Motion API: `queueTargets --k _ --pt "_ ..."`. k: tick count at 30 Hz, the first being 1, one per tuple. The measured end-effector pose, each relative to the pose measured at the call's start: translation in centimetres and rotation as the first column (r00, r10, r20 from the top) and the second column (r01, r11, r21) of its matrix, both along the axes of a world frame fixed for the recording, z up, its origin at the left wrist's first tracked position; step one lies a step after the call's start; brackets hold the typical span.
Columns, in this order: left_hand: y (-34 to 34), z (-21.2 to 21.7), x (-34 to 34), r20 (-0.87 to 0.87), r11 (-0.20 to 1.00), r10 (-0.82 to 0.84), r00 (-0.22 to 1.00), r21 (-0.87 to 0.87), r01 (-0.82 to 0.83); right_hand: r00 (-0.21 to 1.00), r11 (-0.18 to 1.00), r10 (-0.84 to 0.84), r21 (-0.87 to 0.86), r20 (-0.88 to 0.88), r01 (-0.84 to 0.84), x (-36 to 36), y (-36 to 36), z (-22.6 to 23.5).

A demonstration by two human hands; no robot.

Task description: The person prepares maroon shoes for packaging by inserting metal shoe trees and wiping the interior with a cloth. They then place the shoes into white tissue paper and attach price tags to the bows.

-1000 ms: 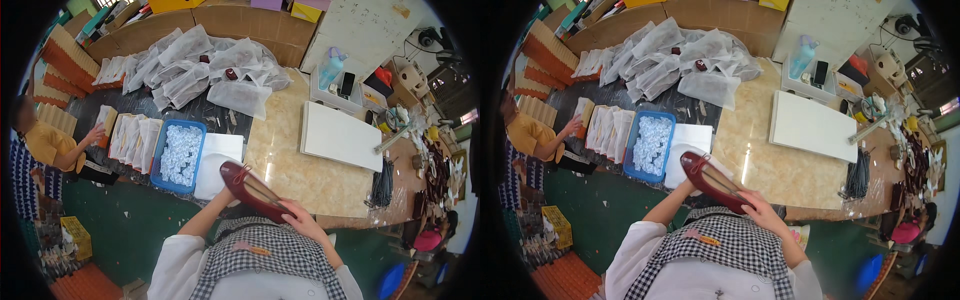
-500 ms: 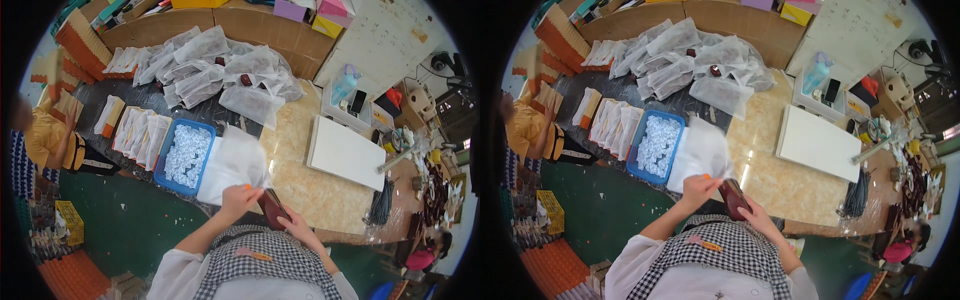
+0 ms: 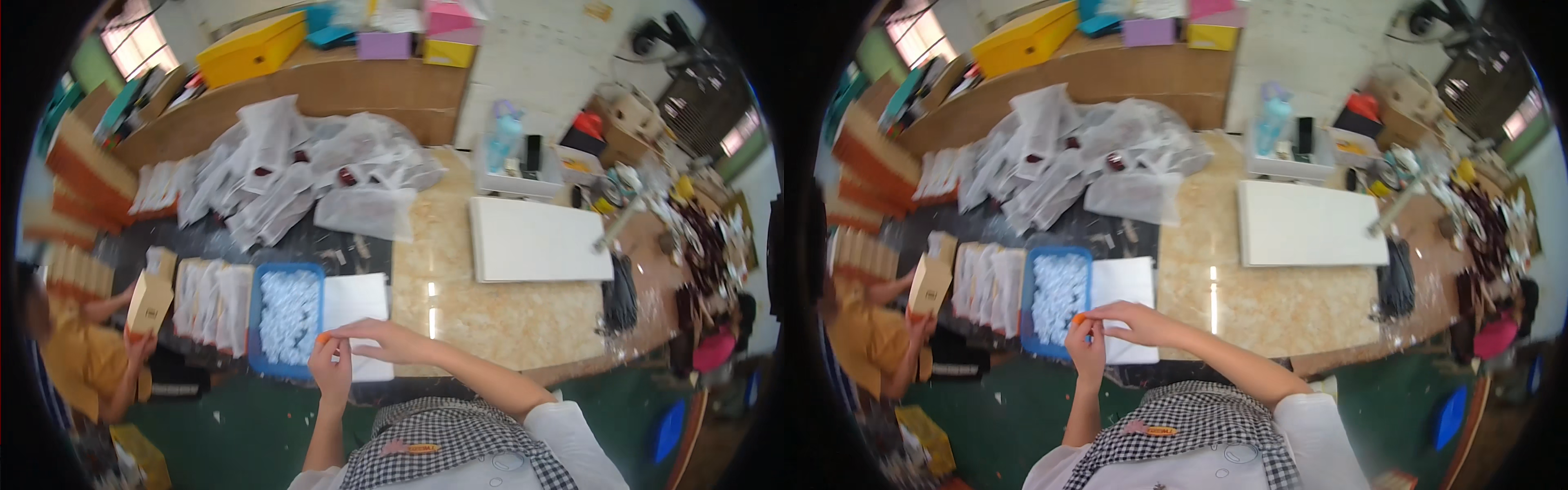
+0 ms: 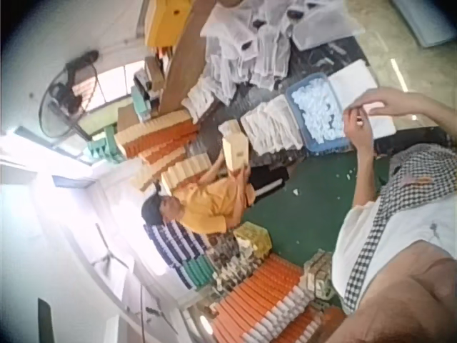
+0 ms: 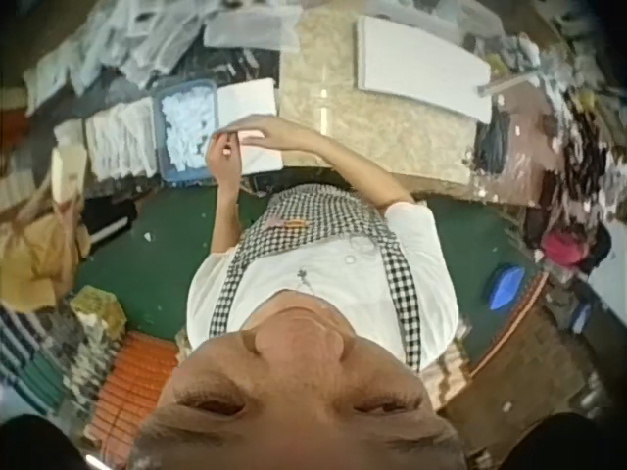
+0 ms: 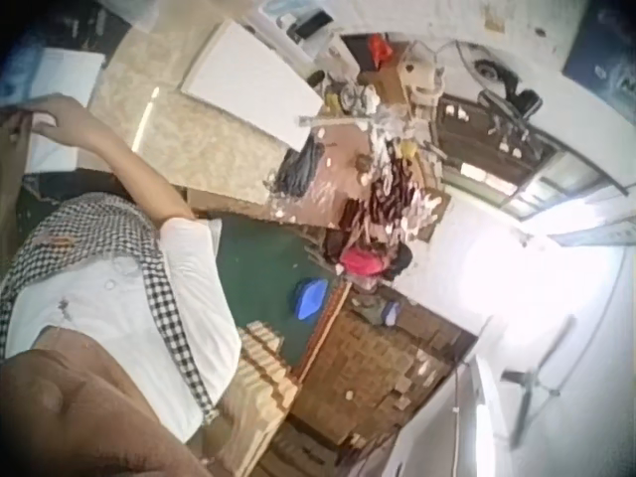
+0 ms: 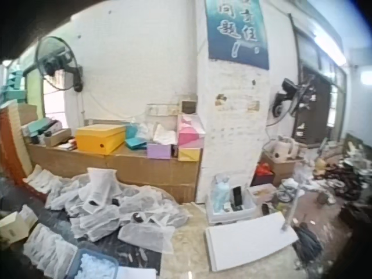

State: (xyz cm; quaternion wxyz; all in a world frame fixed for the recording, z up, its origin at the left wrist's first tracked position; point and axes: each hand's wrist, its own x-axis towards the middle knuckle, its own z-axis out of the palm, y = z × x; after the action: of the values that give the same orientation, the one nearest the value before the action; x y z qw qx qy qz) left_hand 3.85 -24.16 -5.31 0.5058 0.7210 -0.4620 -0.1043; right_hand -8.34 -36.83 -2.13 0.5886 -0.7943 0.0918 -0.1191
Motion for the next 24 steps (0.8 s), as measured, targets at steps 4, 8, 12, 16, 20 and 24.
queueTargets --k 4,8,12,16,20,24 --pt "-7.1 -1.2 -4.6 -0.067 0.951 -0.304 0.950 0.040 0.307 0.858 0.864 -0.501 -0.001 -0.110 0.504 -12.5 -0.4 -3.9" --pt "-17.9 -1.7 -9.8 0.018 0.894 -0.440 0.898 0.101 0.436 0.547 0.552 -0.768 0.091 -0.332 0.829 -26.3 -0.2 -7.1" --pt "-31.8 -3.3 -15.5 0.160 0.885 -0.465 0.870 0.076 0.459 0.445 0.448 -0.787 0.099 -0.427 0.888 -34.6 0.7 -9.2" --pt "-47.1 -6.2 -19.6 0.032 0.907 -0.383 0.923 0.203 0.369 0.495 0.516 -0.740 0.087 -0.456 0.852 -39.6 -1.8 -9.6" --pt "-59.4 -9.9 -20.4 -0.065 0.961 -0.134 0.989 0.237 0.146 0.413 0.394 -0.806 0.136 -0.424 0.909 -45.8 -4.5 -10.1" --pt "-65.5 -13.7 -20.1 0.102 0.972 0.184 0.978 0.130 -0.196 0.274 0.263 -0.842 0.090 -0.465 0.961 -52.2 -5.1 -10.5"
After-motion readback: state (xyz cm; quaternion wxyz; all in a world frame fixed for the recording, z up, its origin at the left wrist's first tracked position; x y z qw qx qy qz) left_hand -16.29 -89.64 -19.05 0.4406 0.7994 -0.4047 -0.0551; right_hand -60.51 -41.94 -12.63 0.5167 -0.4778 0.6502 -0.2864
